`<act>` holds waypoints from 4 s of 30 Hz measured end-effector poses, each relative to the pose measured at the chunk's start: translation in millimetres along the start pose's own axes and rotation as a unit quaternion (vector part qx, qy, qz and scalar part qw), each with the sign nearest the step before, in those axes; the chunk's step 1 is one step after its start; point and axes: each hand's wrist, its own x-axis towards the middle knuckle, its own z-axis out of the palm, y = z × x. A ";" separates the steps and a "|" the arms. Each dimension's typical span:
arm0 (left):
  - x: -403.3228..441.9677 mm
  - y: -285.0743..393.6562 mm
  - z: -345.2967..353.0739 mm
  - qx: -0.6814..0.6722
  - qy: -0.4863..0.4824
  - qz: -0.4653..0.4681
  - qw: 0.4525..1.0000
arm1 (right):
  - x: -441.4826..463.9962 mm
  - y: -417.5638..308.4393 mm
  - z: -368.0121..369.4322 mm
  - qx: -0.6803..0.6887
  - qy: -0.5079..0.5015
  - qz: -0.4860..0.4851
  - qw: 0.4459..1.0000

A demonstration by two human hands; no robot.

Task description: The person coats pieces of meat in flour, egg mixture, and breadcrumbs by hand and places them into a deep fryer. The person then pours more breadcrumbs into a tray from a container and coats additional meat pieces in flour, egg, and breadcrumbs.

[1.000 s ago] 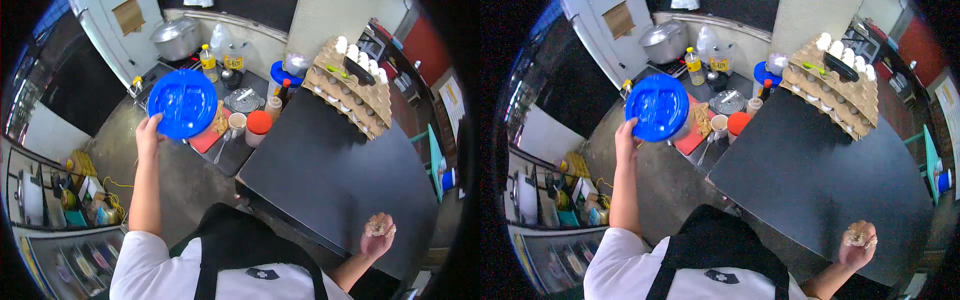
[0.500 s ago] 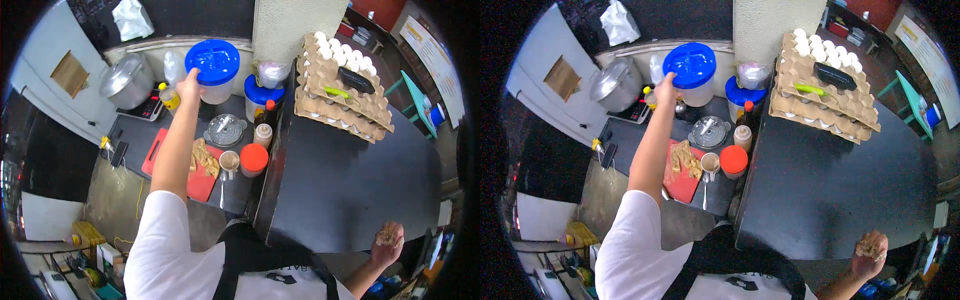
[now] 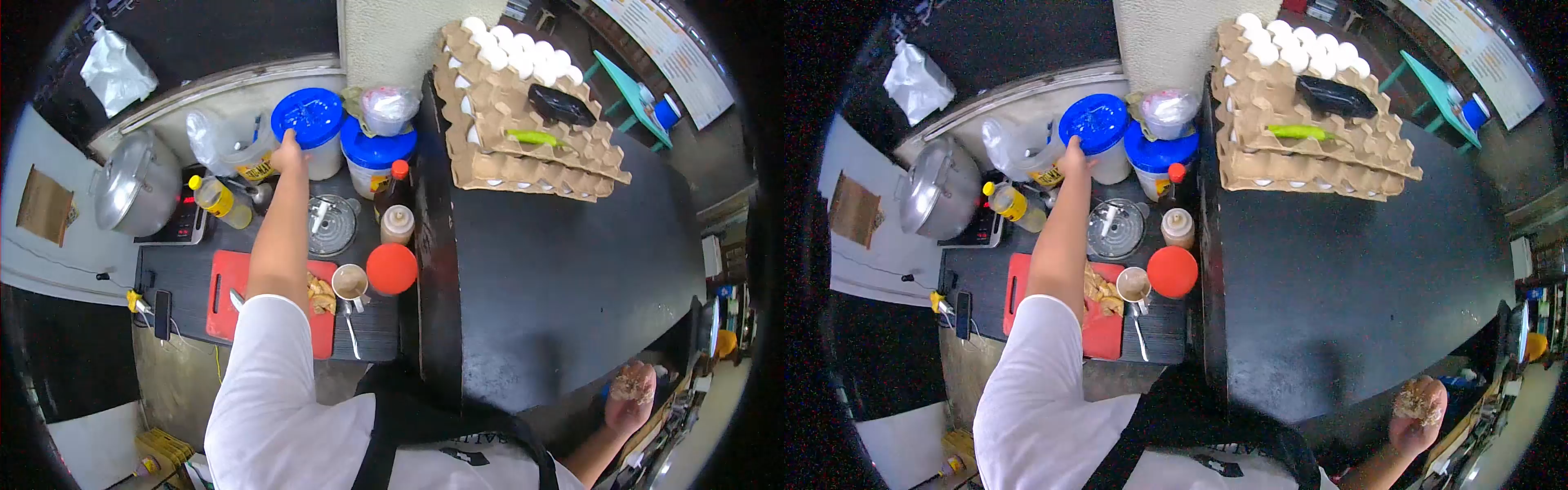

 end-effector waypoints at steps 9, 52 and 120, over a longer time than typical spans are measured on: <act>-19.3 -0.3 -53.4 -0.012 -0.107 -0.038 0.993 | 9.2 0.1 -30.9 -0.015 -0.034 0.017 0.999; -1166.2 -319.8 -459.4 0.417 0.364 -0.232 0.800 | -257.7 111.3 -121.9 -0.129 -0.774 0.593 0.180; -1372.6 -357.5 -630.8 0.172 0.932 -0.058 0.315 | -900.8 82.5 -206.9 -0.146 -0.984 0.094 0.027</act>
